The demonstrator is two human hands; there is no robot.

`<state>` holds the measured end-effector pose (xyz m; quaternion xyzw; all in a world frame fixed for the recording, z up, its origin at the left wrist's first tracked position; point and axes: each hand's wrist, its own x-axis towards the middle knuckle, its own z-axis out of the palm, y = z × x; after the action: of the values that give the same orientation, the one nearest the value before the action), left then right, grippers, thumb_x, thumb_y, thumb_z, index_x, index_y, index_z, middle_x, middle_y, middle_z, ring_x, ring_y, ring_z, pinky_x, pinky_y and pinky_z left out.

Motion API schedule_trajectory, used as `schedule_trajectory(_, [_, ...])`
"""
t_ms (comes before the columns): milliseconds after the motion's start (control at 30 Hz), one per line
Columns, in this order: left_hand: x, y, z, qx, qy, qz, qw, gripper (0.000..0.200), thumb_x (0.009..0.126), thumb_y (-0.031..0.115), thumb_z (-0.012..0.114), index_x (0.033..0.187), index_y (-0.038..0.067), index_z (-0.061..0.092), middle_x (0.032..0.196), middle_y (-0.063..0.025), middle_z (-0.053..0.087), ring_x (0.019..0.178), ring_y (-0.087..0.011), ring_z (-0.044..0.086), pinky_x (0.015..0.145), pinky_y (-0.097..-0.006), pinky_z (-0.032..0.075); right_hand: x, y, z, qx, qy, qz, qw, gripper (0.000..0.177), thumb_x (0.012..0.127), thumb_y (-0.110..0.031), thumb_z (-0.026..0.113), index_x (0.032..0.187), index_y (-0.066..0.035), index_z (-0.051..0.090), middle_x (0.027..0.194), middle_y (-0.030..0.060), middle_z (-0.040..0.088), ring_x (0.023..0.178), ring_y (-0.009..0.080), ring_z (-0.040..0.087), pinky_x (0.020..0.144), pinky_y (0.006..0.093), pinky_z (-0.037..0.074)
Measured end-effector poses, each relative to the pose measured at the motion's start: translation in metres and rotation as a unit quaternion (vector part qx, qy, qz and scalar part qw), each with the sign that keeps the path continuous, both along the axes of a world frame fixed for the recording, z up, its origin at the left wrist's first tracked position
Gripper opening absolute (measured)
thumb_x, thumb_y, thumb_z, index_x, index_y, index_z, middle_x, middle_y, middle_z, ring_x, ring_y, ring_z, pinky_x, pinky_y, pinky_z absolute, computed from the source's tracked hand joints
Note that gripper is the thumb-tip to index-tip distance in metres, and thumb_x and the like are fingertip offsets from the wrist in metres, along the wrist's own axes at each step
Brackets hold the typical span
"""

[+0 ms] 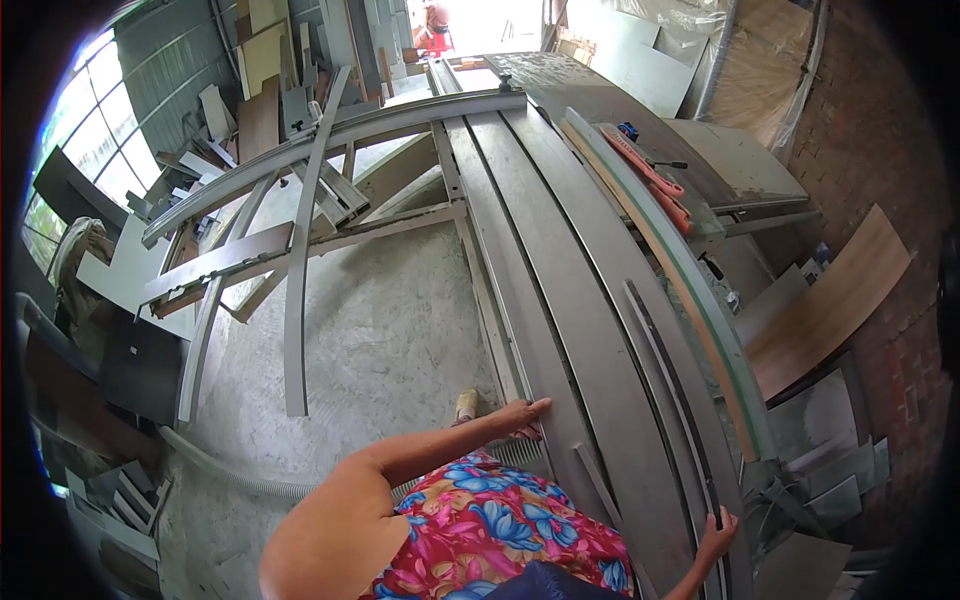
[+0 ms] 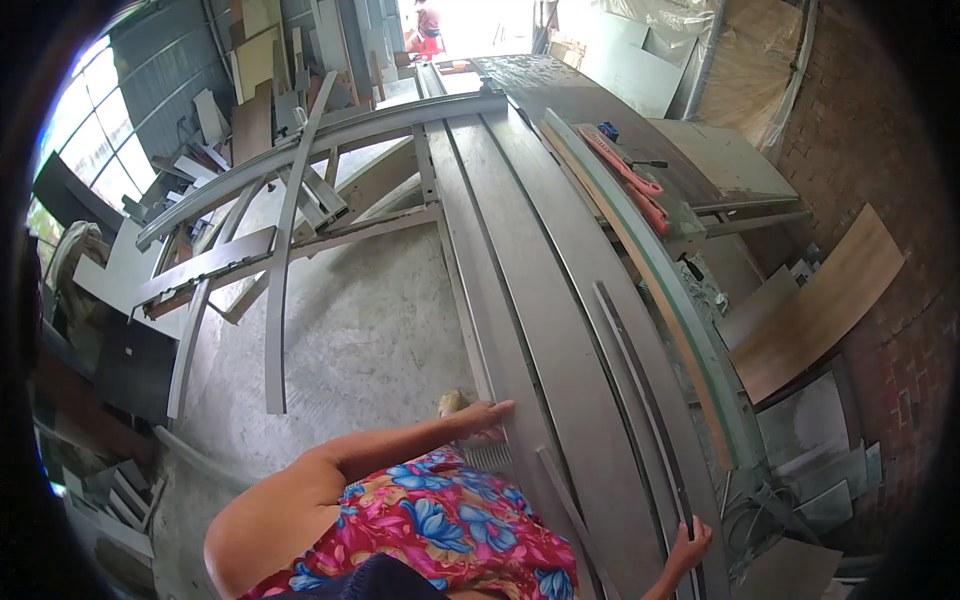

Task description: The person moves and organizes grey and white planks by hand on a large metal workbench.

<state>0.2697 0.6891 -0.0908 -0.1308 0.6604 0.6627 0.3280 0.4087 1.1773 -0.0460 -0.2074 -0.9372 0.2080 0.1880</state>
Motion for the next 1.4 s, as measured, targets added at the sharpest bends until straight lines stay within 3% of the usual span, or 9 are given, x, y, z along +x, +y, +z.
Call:
schedule_trajectory(233, [0.013,0.020,-0.013,0.010,0.019,-0.032,0.999,0.074,0.080,0.067,0.048,0.098,-0.004,0.062,0.083,-0.0160,0.067,0.068,-0.0233,0.067,0.048,-0.0268,0.044,-0.060,-0.039,0.016,-0.019,0.044,0.091,0.995,0.030,0.076,-0.011,0.065,0.105,-0.003,0.063,0.094,0.0119,0.055,0.090,0.0283,0.055,0.076,0.0387,0.045])
schedule_trajectory(333, [0.021,0.029,-0.016,0.058,0.018,-0.027,0.998,0.077,0.081,0.067,0.046,0.103,-0.005,0.061,0.091,-0.0170,0.067,0.076,-0.0249,0.067,0.057,-0.0304,0.047,-0.089,-0.058,0.019,-0.015,0.054,0.124,0.991,0.030,0.077,-0.011,0.065,0.105,-0.003,0.063,0.094,0.0120,0.056,0.090,0.0291,0.055,0.077,0.0390,0.045])
schedule_trajectory(533, [0.035,0.031,0.018,-0.009,0.030,-0.129,0.991,0.078,0.081,0.068,0.043,0.111,-0.003,0.058,0.101,-0.0134,0.066,0.088,-0.0264,0.066,0.082,-0.0396,0.043,-0.142,-0.086,0.027,0.004,0.057,0.146,0.988,0.031,0.077,-0.016,0.066,0.105,-0.004,0.064,0.095,0.0129,0.057,0.089,0.0297,0.056,0.076,0.0394,0.046])
schedule_trajectory(633, [0.038,0.035,0.013,-0.002,0.010,-0.141,0.990,0.078,0.081,0.068,0.043,0.113,-0.002,0.057,0.104,-0.0135,0.065,0.090,-0.0269,0.065,0.085,-0.0405,0.041,-0.170,-0.104,0.033,0.008,0.045,0.147,0.988,0.030,0.077,-0.018,0.066,0.105,-0.005,0.065,0.095,0.0127,0.058,0.089,0.0296,0.057,0.077,0.0391,0.046])
schedule_trajectory(967, [0.052,0.038,0.045,0.036,0.013,-0.169,0.985,0.069,0.083,0.059,0.051,0.103,-0.006,0.062,0.097,-0.0163,0.065,0.089,-0.0237,0.063,0.080,-0.0332,0.050,-0.251,-0.146,0.037,0.056,0.078,0.166,0.982,0.032,0.078,-0.022,0.067,0.106,-0.007,0.064,0.094,0.0118,0.058,0.089,0.0291,0.057,0.076,0.0388,0.046])
schedule_trajectory(1167, [0.051,0.045,0.007,-0.028,0.006,-0.228,0.973,0.072,0.080,0.063,0.051,0.104,-0.004,0.063,0.095,-0.0150,0.065,0.091,-0.0238,0.062,0.078,-0.0316,0.049,-0.277,-0.167,0.045,0.050,0.088,0.158,0.982,0.032,0.077,-0.021,0.068,0.106,-0.008,0.064,0.096,0.0111,0.057,0.092,0.0289,0.055,0.079,0.0383,0.046])
schedule_trajectory(1200, [0.050,0.039,0.047,-0.015,0.019,-0.253,0.967,0.074,0.078,0.067,0.050,0.102,-0.001,0.065,0.095,-0.0132,0.066,0.090,-0.0256,0.062,0.076,-0.0322,0.049,-0.276,-0.168,0.046,0.050,0.083,0.156,0.983,0.032,0.077,-0.020,0.068,0.106,-0.009,0.064,0.097,0.0105,0.056,0.094,0.0283,0.055,0.080,0.0379,0.046])
schedule_trajectory(1333, [0.036,0.024,0.031,0.062,-0.055,-0.195,0.977,0.075,0.076,0.068,0.053,0.111,0.002,0.061,0.096,-0.0116,0.066,0.089,-0.0260,0.062,0.077,-0.0398,0.049,-0.254,-0.155,0.051,0.089,0.096,0.190,0.973,0.040,0.075,-0.019,0.070,0.111,-0.007,0.060,0.100,0.0105,0.055,0.097,0.0282,0.053,0.083,0.0386,0.045])
schedule_trajectory(1400, [0.008,0.003,0.000,0.015,-0.072,-0.102,0.992,0.076,0.075,0.068,0.053,0.111,0.001,0.059,0.093,-0.0112,0.066,0.082,-0.0238,0.063,0.070,-0.0378,0.050,-0.230,-0.143,0.056,0.109,0.093,0.190,0.971,0.043,0.074,-0.019,0.070,0.113,-0.006,0.059,0.101,0.0108,0.055,0.099,0.0283,0.052,0.084,0.0392,0.044])
